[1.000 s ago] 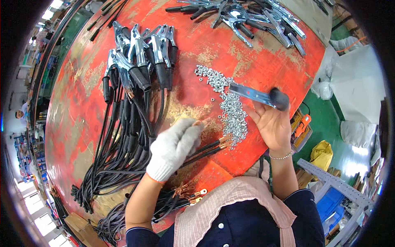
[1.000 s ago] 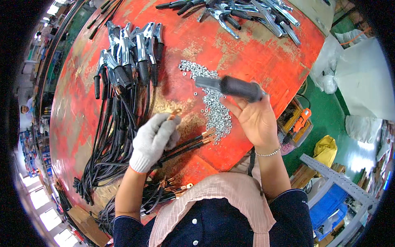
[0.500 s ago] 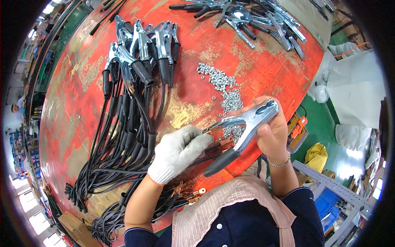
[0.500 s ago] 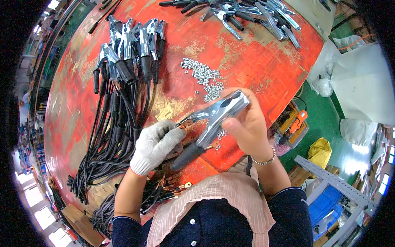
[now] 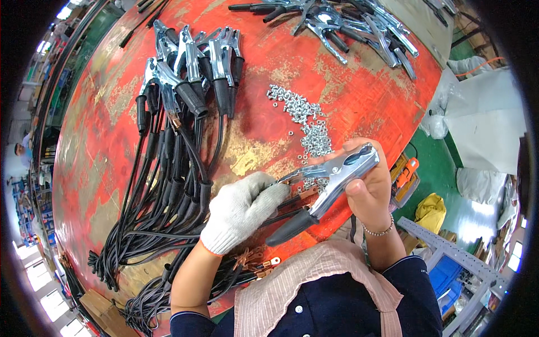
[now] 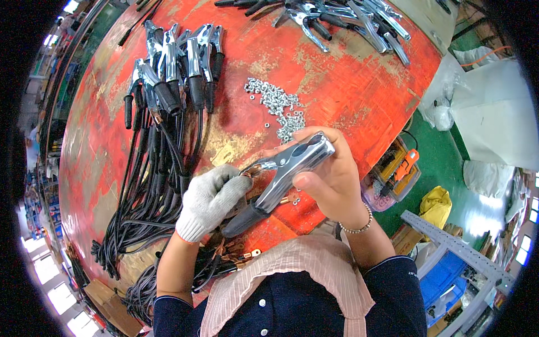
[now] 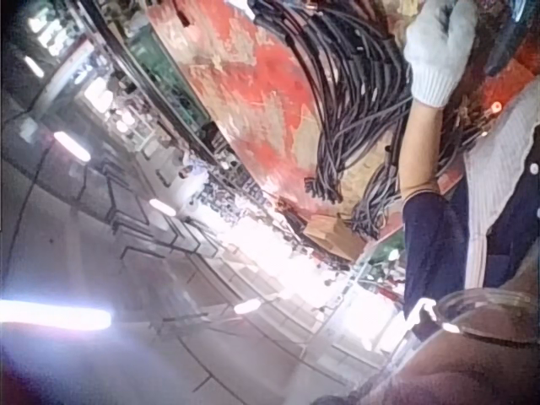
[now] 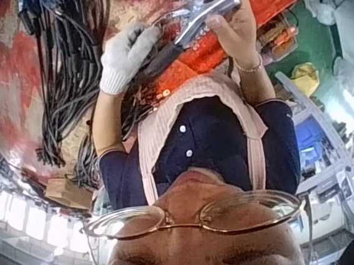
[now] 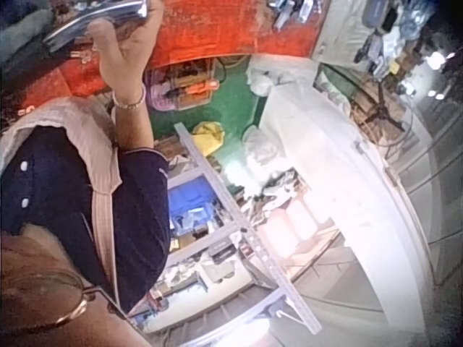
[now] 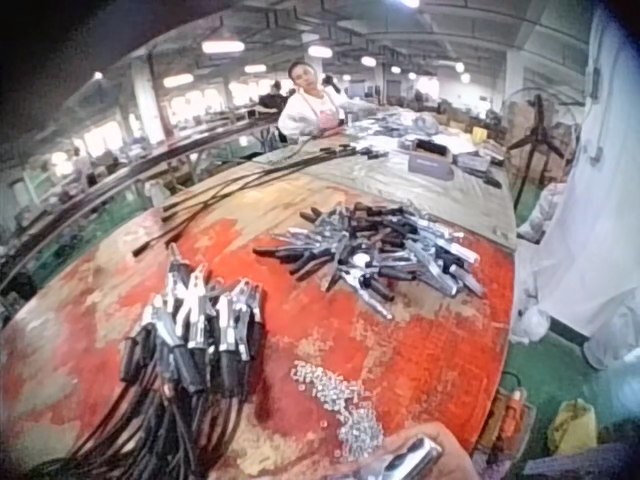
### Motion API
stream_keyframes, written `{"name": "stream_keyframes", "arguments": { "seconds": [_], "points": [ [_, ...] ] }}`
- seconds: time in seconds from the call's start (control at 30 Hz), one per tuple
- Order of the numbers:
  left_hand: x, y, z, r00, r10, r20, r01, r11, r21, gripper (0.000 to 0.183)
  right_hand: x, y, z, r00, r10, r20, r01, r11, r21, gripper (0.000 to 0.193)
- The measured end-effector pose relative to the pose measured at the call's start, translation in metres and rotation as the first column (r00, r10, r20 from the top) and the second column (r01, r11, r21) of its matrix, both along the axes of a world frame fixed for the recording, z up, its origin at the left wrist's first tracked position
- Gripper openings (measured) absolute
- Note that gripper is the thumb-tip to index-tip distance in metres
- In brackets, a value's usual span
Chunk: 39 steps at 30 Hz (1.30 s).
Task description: Assembling metal battery clips with wires and small screws.
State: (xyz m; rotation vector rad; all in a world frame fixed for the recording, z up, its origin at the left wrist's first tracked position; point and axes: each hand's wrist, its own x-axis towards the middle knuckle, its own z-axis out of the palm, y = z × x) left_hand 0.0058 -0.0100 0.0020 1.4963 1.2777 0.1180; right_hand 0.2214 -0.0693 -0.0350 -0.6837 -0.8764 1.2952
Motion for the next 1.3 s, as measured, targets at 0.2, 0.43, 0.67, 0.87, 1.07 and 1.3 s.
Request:
{"name": "stream_keyframes", "arguments": {
  "seconds": [0.2,0.43,0.67,0.87,1.07,1.3],
  "points": [
    [-0.001,-0.001,-0.003,1.000,0.000,0.007,0.000,1.000,0.014,0.030,-0.001,-0.001,0.002,1.000,-0.009,-0.019,0.009,1.000,0.000,0.051],
    [0.007,-0.006,-0.015,0.988,-0.086,0.127,0.022,0.900,0.436,0.022,0.004,0.004,-0.001,1.000,0.015,0.018,-0.015,1.000,-0.009,0.047],
    [0.003,0.001,-0.010,0.968,-0.209,0.141,0.145,0.919,0.367,0.021,0.026,0.087,-0.012,0.890,0.098,0.446,-0.007,0.980,-0.201,0.029],
    [0.004,0.000,-0.013,0.971,-0.119,0.209,0.053,0.954,0.296,0.022,0.005,0.126,-0.044,-0.091,-0.346,0.934,-0.022,0.938,0.345,0.015],
    [0.002,0.000,-0.016,0.973,-0.135,0.188,0.065,0.939,0.338,0.021,-0.008,0.135,-0.043,-0.292,-0.324,0.900,-0.104,0.946,0.307,0.015],
    [0.003,-0.001,-0.015,0.969,-0.142,0.202,0.057,0.926,0.374,0.022,-0.004,0.138,-0.042,-0.302,-0.345,0.889,-0.062,0.937,0.343,0.018]
  ]
}}
